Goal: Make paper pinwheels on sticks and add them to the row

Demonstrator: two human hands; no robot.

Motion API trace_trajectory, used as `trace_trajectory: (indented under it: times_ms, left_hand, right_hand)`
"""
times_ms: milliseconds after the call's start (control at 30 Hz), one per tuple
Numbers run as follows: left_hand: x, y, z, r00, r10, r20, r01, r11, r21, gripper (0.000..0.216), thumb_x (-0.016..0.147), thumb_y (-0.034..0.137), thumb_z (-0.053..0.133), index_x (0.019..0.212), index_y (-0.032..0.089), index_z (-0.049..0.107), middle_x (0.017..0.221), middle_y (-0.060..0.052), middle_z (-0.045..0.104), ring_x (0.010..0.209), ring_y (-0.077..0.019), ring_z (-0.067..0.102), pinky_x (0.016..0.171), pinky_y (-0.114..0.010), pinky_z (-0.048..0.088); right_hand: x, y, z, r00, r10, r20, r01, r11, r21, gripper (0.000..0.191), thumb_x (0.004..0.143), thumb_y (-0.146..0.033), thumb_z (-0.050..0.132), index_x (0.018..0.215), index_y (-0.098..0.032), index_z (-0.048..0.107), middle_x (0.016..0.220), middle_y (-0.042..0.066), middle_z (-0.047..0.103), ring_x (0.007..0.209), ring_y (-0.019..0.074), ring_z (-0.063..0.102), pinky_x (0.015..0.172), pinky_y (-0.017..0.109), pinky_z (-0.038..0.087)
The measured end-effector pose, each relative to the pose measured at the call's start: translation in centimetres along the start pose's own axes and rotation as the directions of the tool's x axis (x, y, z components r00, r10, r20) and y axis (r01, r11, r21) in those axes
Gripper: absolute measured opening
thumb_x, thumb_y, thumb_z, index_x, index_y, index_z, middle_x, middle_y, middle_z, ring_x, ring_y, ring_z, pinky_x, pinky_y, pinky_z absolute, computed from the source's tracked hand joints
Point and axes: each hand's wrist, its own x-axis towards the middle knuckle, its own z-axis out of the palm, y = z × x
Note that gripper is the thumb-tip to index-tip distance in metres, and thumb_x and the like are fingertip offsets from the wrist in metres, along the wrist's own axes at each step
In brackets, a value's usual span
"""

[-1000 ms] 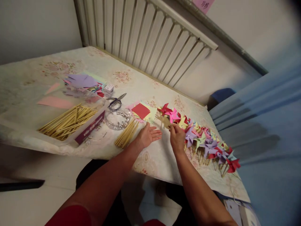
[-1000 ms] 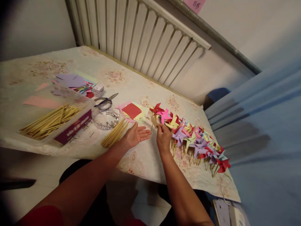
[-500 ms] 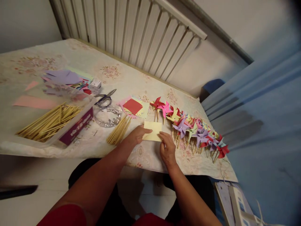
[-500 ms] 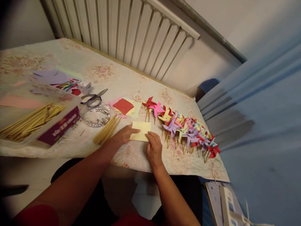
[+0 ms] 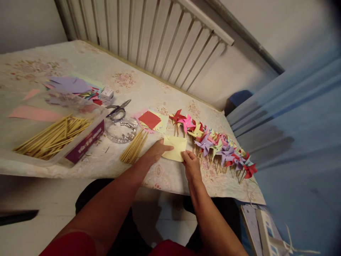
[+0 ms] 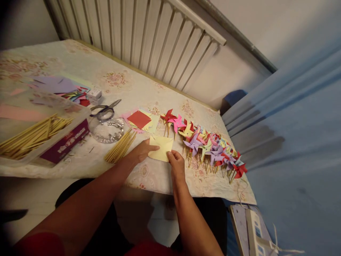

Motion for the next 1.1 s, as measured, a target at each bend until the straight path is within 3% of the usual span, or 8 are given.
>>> trace_trajectory:
  times_ms: [367,600,1100]
  left_hand:
    - [-0.4,0.2,0.3,0.992,-0.050,0.117,0.043,0.997,0.060,0.045,0.056,0.025,0.078,0.099,0.012,0.069,0.087,-0.008,0.074,0.078,-0.0223,0.067,0.078,-0.035,0.050]
    - [-0.7,0.6,0.5,0.996,-0.058,0.068,0.047,0.987,0.153,0.040,0.056,0.026,0.077,0.092,0.009,0.070,0.081,-0.008,0.073,0.071,-0.0191,0.065,0.072,-0.030,0.049]
    - [0.0,0.1,0.0,0.999,-0.044,-0.020,0.046,0.991,0.122,0.041,0.058,0.030,0.079,0.093,0.012,0.068,0.079,-0.006,0.072,0.069,-0.0188,0.065,0.068,-0.030,0.050]
  right_hand:
    - [0.4,1.2,0.5,1.000,-0.023,0.013,0.024,0.999,-0.043,0.030,0.068,-0.036,0.074,0.091,-0.016,0.073,0.085,0.003,0.073,0.071,0.0167,0.063,0.072,0.031,0.049]
    - [0.2,1.1,0.9,0.999,-0.033,0.009,0.034,0.998,-0.054,0.031,0.068,-0.035,0.074,0.093,-0.016,0.073,0.086,0.003,0.074,0.072,0.0168,0.063,0.072,0.030,0.049]
    - [-0.1,0.8,1.2,1.000,0.030,-0.007,-0.030,0.997,-0.065,0.027,0.067,-0.037,0.072,0.085,-0.016,0.072,0.075,0.000,0.070,0.062,0.0133,0.056,0.060,0.025,0.042]
